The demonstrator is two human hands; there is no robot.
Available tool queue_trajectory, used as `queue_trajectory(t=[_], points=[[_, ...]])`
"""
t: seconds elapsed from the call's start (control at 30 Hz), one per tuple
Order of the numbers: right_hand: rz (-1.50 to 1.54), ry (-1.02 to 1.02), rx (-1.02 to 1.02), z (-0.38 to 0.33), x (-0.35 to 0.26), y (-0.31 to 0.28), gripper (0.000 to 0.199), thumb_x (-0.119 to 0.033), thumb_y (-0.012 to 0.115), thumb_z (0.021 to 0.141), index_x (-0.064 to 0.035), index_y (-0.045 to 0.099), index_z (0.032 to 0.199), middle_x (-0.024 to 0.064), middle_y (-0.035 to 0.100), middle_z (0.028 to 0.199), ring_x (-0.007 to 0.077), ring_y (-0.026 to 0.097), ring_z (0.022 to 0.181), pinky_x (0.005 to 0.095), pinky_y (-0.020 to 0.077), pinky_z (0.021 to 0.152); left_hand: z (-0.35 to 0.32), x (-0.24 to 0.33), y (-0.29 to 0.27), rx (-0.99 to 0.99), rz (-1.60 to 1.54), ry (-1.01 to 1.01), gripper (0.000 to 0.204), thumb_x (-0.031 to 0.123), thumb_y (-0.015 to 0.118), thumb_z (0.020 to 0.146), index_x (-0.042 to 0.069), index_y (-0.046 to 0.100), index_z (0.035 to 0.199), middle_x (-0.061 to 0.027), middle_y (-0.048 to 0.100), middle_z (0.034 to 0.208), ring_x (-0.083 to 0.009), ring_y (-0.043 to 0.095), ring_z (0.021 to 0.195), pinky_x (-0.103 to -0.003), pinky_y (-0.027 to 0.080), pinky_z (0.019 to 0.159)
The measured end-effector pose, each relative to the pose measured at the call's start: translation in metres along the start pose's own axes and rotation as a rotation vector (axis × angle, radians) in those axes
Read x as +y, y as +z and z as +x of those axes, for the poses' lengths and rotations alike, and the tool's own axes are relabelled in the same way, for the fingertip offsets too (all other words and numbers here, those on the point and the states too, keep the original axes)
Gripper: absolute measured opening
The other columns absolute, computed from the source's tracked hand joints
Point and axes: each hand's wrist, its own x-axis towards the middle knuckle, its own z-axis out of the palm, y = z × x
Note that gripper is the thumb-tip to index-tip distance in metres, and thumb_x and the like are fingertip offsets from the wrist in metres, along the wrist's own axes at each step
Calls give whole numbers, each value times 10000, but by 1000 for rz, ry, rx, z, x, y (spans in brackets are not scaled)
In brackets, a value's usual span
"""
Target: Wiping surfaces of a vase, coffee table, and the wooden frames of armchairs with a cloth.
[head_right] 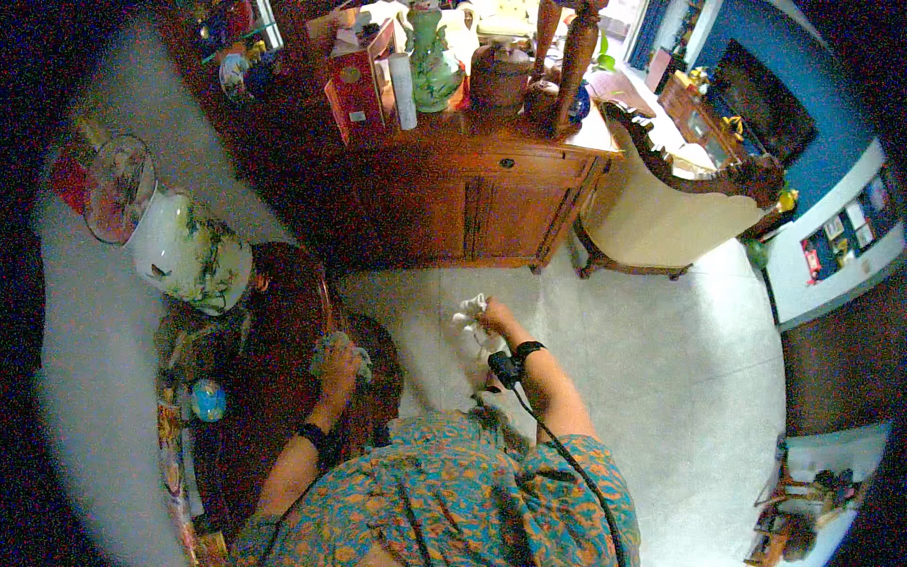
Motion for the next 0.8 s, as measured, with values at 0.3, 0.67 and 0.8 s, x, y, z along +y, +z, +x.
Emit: queue_trajectory(t=[0.3,0.67,0.8], points=[[533,-224,163,118,17,-88,432,-204,621,811,-11,571,1195,150,656,1109,252,643,982,367,501,836,153,23,39,58,-380,-206,400,-25,532,745,92,596,1122,-171,528,1190,-377,488,1127,-429,424,947],[130,-465,505,223,-124,-239,500,-307,602,812,9,477,1179,279,609,1054,435,585,1008,451,458,864,372,71,18,288,-333,-268,414,-44,547,724,89,549,1116,-125,519,1224,-361,494,1135,-419,425,942],[541,-632,468,268,-155,-270,493,-346,645,809,-12,475,1129,263,611,1096,440,583,1014,491,465,852,448,98,6,404,-396,-218,454,-36,579,713,109,544,1142,-123,504,1229,-352,492,1147,-425,430,943]])
